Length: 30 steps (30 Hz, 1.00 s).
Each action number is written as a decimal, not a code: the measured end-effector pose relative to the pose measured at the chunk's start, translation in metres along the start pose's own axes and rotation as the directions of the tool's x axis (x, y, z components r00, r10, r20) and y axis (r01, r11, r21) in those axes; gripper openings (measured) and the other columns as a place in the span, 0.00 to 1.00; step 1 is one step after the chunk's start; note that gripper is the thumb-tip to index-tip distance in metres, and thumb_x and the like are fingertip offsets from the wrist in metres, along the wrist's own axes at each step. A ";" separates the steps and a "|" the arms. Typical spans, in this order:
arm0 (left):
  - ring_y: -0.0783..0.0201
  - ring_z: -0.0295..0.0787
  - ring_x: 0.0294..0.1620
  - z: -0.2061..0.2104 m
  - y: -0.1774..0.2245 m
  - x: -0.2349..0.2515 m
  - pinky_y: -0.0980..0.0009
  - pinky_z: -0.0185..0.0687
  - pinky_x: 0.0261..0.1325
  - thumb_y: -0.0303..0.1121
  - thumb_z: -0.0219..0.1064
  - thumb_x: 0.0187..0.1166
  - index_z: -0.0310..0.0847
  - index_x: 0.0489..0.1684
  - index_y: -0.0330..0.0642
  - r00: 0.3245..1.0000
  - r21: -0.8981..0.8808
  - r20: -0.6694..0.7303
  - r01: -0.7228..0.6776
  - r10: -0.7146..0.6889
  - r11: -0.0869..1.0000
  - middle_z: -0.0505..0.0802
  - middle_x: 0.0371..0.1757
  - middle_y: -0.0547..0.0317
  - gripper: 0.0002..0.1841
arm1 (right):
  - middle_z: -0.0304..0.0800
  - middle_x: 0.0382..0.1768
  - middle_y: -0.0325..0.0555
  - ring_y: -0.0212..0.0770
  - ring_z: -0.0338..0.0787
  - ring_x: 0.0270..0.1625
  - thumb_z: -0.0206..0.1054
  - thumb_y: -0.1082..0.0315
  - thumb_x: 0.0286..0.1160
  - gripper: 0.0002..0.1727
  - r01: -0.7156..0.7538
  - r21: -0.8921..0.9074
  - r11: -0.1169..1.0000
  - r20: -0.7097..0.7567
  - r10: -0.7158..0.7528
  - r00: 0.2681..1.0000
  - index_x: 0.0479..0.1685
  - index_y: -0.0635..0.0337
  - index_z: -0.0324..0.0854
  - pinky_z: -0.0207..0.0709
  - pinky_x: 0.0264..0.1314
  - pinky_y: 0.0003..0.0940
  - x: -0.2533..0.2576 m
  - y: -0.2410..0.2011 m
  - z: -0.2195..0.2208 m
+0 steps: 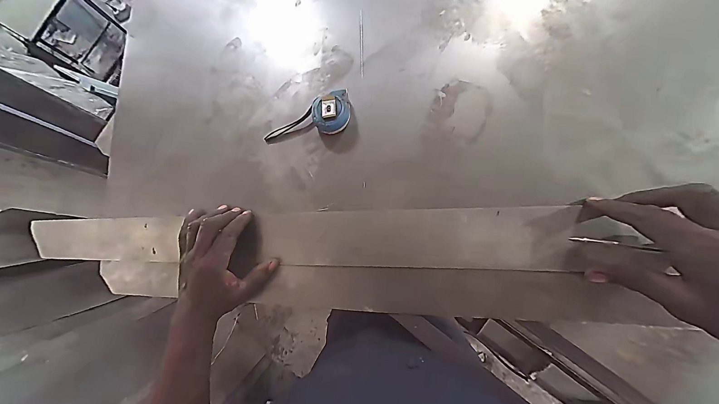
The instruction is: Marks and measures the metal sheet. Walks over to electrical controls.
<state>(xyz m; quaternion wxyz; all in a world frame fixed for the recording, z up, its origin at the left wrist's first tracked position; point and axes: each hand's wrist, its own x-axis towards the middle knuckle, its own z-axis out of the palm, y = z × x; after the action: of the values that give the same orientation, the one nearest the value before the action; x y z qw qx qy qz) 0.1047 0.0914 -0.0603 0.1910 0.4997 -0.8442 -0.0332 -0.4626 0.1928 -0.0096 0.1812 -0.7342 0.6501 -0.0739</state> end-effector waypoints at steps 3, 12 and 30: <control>0.51 0.71 0.85 -0.001 0.001 0.000 0.42 0.47 0.92 0.74 0.64 0.66 0.83 0.74 0.49 1.000 0.018 0.015 0.011 -0.012 1.000 0.86 0.75 0.52 0.44 | 0.76 0.71 0.49 0.58 0.85 0.62 0.67 0.32 0.67 0.43 0.011 -0.008 1.000 -0.015 -0.012 1.000 0.81 0.46 0.75 0.82 0.48 0.65 0.001 -0.001 -0.001; 0.45 0.74 0.82 -0.001 0.002 0.002 0.41 0.52 0.90 0.76 0.62 0.66 0.84 0.71 0.44 1.000 0.014 0.009 -0.003 0.003 1.000 0.88 0.72 0.45 0.46 | 0.77 0.70 0.49 0.55 0.89 0.57 0.80 0.50 0.64 0.40 0.003 -0.015 1.000 0.010 -0.003 1.000 0.82 0.48 0.75 0.86 0.44 0.60 0.001 -0.012 -0.010; 0.44 0.76 0.80 -0.003 0.004 0.004 0.41 0.52 0.90 0.76 0.59 0.68 0.83 0.72 0.43 0.999 0.033 0.030 -0.016 0.015 0.999 0.88 0.71 0.43 0.46 | 0.77 0.70 0.46 0.50 0.90 0.53 0.86 0.58 0.60 0.43 -0.035 -0.042 0.998 0.055 0.037 0.998 0.82 0.43 0.74 0.88 0.42 0.55 0.002 -0.016 -0.014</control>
<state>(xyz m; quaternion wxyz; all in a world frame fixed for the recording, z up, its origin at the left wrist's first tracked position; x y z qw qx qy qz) 0.1002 0.0901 -0.0553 0.1703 0.4958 -0.8512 -0.0252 -0.4520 0.1902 0.0086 0.1854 -0.7277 0.6593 -0.0364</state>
